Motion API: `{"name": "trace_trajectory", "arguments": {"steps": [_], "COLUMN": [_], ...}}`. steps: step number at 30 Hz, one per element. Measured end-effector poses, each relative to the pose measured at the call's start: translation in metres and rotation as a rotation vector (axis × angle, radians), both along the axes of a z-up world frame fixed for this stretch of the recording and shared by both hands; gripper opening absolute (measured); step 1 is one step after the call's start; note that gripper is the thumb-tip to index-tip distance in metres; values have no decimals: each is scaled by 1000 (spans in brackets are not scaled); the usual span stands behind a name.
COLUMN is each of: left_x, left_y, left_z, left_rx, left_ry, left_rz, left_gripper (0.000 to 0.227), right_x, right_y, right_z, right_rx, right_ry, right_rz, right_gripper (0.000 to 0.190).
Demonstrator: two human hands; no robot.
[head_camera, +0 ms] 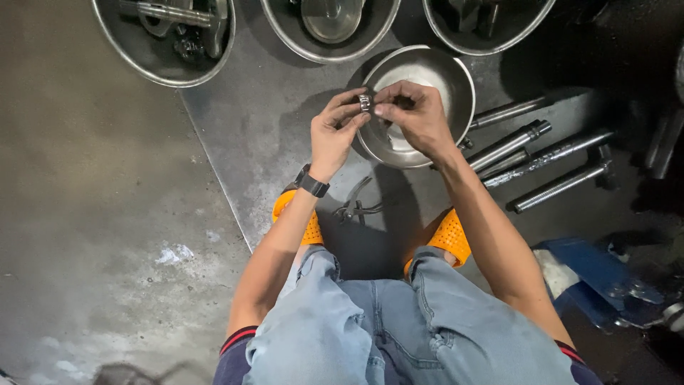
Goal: The person assembles small mechanical parts, including gears and shafts, using pliers and a red cloth. They pick up components from metal bowls, fit them together, and wipe them clean.
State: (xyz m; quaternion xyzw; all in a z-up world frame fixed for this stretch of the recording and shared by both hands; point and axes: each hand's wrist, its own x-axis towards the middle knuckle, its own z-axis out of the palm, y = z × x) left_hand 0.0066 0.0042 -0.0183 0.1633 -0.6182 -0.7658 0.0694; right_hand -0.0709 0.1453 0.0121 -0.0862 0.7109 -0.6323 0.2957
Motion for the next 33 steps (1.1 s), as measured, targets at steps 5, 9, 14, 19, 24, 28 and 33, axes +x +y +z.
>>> {"name": "trace_trajectory", "arguments": {"steps": [5, 9, 14, 19, 24, 28, 33], "left_x": [-1, 0, 2, 8, 3, 5, 9], "left_y": [-3, -1, -1, 0, -7, -7, -5], "left_z": [13, 9, 16, 3, -3, 0, -6], "left_rx": [-64, -75, -123, -31, -34, -15, -4], "left_ry": [8, 13, -8, -6, -12, -29, -29], "left_rz": [-17, -51, -64, -59, -13, -6, -18], "left_gripper": [13, 13, 12, 14, 14, 15, 17], "right_x": [6, 8, 11, 14, 23, 37, 39], "right_y": [-3, 2, 1, 0, 0, -7, -7], "right_z": [-11, -18, -18, -22, -20, -30, -37], "right_rx": [24, 49, 63, 106, 541, 1015, 1026], "right_ry": [-40, -37, -35, 8, 222, 425, 441], "right_rz": [9, -9, -7, 26, 154, 500, 507], "right_gripper": [31, 35, 35, 38, 30, 35, 35]}}
